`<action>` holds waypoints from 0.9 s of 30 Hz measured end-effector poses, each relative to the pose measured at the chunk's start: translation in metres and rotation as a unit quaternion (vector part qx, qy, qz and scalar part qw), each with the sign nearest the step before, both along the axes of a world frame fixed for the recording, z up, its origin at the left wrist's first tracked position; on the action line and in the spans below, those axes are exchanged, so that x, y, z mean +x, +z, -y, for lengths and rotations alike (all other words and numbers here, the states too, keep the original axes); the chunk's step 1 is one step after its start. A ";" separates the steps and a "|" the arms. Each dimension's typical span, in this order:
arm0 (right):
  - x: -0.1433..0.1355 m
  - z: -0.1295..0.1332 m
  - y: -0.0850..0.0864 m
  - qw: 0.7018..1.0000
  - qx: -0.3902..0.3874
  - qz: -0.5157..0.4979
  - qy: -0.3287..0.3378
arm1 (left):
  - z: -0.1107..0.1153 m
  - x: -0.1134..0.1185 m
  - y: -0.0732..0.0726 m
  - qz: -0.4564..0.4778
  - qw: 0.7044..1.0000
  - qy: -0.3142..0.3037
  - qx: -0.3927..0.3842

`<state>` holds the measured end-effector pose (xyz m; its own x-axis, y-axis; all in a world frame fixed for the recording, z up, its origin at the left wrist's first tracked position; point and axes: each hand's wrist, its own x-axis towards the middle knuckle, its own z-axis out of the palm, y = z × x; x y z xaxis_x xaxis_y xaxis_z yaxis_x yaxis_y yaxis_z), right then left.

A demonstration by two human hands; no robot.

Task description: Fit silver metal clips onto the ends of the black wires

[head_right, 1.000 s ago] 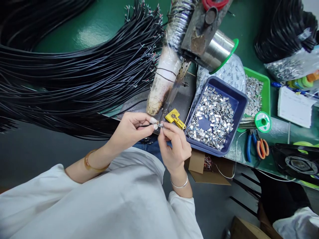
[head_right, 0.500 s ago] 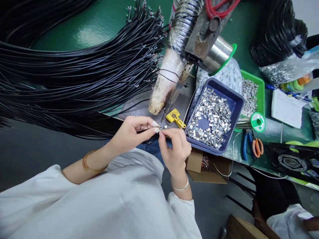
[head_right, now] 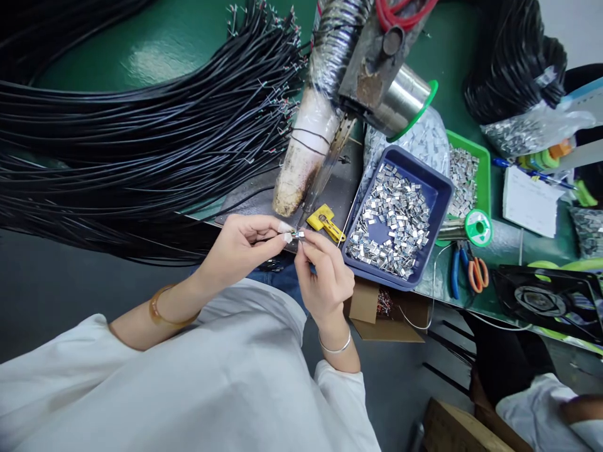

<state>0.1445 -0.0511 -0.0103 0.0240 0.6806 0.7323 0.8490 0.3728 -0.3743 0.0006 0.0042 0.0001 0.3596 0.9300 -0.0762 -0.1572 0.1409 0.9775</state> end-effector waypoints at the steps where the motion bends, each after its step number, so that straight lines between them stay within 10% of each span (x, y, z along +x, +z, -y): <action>1: 0.000 -0.001 0.000 1.000 0.000 -0.002 -0.002 | 0.000 0.001 0.000 -0.006 1.000 0.003 0.004; 27: 0.002 0.000 0.015 0.995 -0.070 -0.074 0.002 | 0.002 -0.001 0.003 -0.050 0.997 -0.018 0.056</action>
